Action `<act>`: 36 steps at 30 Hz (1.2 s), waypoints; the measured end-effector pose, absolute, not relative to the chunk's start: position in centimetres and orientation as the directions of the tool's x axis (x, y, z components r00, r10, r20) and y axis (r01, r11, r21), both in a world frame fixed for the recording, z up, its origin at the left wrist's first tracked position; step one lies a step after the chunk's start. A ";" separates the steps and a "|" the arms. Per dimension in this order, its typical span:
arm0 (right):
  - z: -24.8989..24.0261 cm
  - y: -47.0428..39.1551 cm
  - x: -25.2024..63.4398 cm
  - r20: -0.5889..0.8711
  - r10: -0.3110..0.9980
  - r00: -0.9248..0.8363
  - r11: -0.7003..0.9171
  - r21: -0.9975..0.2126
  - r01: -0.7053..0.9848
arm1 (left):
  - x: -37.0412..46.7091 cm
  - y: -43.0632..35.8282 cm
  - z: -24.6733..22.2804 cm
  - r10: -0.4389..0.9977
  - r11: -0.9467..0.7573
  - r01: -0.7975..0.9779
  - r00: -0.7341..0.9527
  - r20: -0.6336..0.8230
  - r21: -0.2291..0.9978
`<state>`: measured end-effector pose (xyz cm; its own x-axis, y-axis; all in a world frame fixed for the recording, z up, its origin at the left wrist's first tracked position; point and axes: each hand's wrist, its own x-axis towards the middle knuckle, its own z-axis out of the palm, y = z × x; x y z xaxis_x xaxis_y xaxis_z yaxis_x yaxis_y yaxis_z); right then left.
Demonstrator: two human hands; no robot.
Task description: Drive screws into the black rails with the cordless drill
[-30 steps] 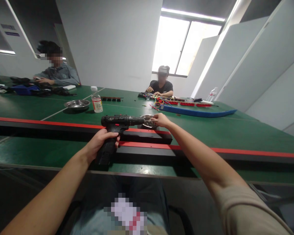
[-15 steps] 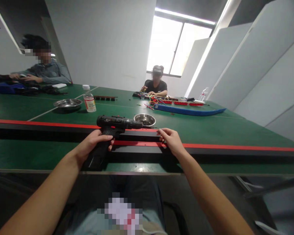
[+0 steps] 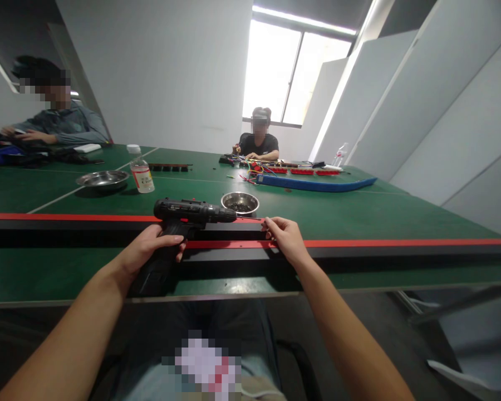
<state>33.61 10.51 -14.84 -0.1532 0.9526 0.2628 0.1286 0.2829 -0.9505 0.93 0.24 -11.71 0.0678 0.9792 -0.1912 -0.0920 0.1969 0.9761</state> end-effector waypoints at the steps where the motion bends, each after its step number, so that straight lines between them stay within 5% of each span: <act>1: -14.9 10.6 33.6 0.265 0.952 -0.151 0.284 -0.950 0.128 | 0.9 0.3 -11.7 0.980 0.196 -0.089 0.063 -0.191 0.977; 24: -14.8 10.6 33.4 0.264 0.943 -0.203 0.298 -0.941 0.160 | 1.0 0.4 -11.9 0.986 0.161 -0.038 0.057 -0.158 0.986; 36: -14.7 10.3 33.7 0.234 0.942 -0.239 0.274 -0.949 0.155 | 1.4 -0.1 -11.6 0.997 -0.016 0.103 0.083 0.007 0.995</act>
<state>33.65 10.33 -14.69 -0.2392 0.9425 0.2336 0.1546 0.2744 -0.9491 1.41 -0.14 -11.60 0.0830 0.9965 0.0071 0.1026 -0.0156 0.9946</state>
